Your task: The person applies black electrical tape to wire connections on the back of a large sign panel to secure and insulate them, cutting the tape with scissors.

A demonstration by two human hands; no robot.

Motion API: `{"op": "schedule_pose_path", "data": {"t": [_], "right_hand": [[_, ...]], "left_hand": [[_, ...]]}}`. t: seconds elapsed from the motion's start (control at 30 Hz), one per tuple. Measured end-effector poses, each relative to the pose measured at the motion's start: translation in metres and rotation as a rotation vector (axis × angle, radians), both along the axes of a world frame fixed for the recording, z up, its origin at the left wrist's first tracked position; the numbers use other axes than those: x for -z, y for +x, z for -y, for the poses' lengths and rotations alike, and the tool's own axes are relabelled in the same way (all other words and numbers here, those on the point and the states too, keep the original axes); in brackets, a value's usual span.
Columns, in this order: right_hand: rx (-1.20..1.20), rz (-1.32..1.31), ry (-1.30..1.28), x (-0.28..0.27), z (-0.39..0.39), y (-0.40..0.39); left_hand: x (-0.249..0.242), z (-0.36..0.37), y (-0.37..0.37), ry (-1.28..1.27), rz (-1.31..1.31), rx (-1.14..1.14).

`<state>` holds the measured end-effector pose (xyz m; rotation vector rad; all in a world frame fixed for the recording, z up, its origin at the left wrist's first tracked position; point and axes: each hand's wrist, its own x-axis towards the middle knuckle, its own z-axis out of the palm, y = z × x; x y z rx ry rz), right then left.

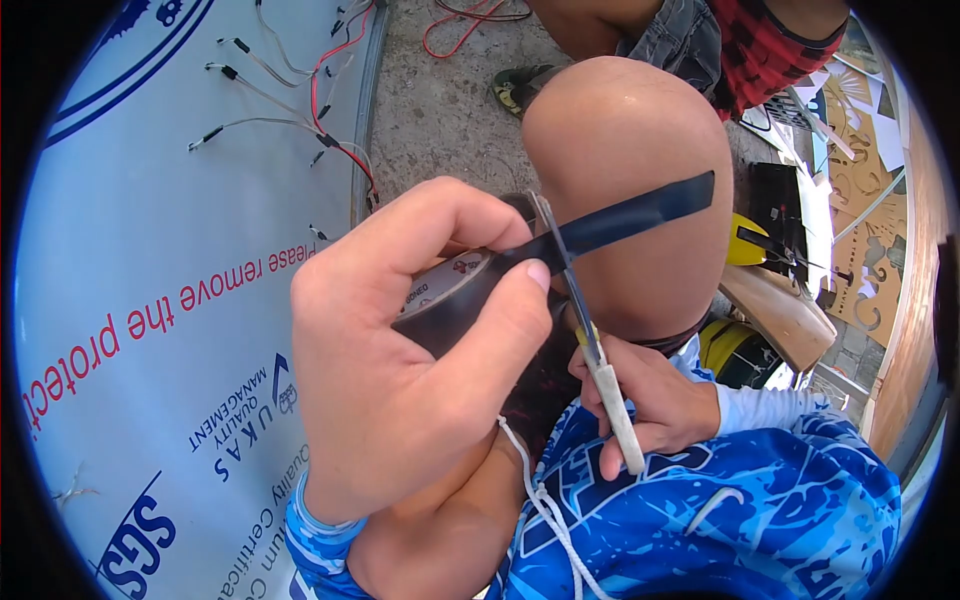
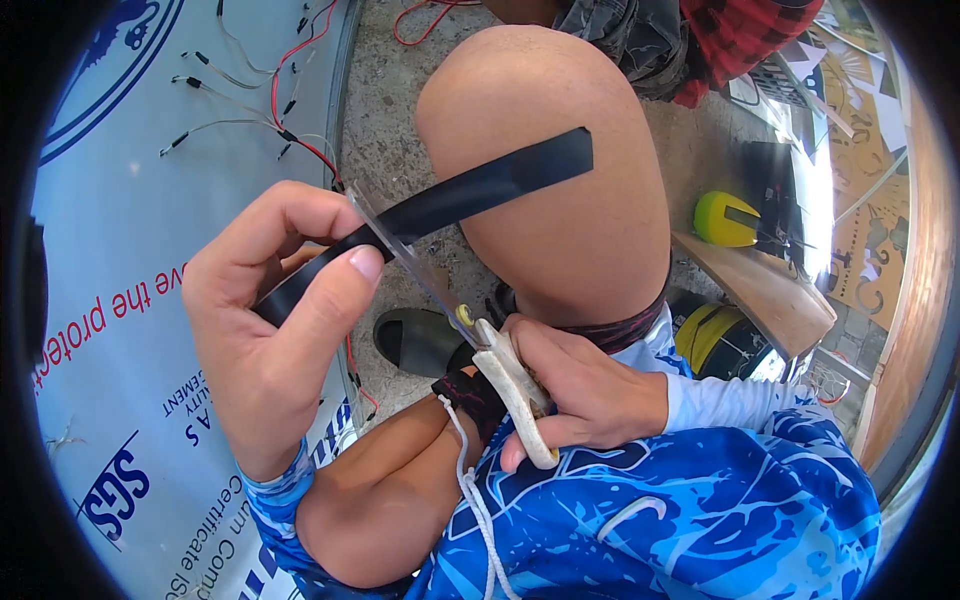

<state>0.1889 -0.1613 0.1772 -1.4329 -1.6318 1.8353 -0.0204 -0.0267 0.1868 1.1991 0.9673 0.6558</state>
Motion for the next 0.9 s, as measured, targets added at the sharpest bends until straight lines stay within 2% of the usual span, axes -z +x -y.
{"op": "schedule_pose_path", "data": {"t": [0.37, 0.43, 0.6, 0.67, 0.73, 0.8, 0.87, 0.9], "right_hand": [[-0.037, 0.002, 0.137, 0.001, -0.01, 0.007], [-0.062, -0.082, 0.038, -0.007, -0.011, 0.014], [-0.07, -0.122, 0.207, -0.034, -0.018, 0.037], [-0.06, -0.117, 0.241, -0.045, -0.015, 0.058], [0.127, -0.081, 0.211, -0.052, -0.012, 0.071], [0.46, 0.0, 0.179, -0.054, -0.012, 0.08], [0.632, 0.02, 0.432, -0.048, -0.038, 0.075], [0.637, 0.077, 0.512, -0.044, -0.053, 0.074]], "left_hand": [[-0.009, -0.012, -0.012, -0.088, -0.008, 0.025], [0.001, -0.016, -0.009, 0.011, 0.07, 0.01], [-0.009, -0.038, 0.003, 0.206, 0.182, 0.045], [-0.016, -0.059, 0.006, 0.243, -0.051, 0.029], [-0.02, -0.068, 0.012, 0.188, -0.057, 0.072], [-0.022, -0.065, 0.028, 0.256, -0.029, 0.316], [-0.027, -0.066, 0.038, 0.266, -0.066, 0.414], [-0.028, -0.067, 0.043, 0.272, -0.098, 0.464]]}}
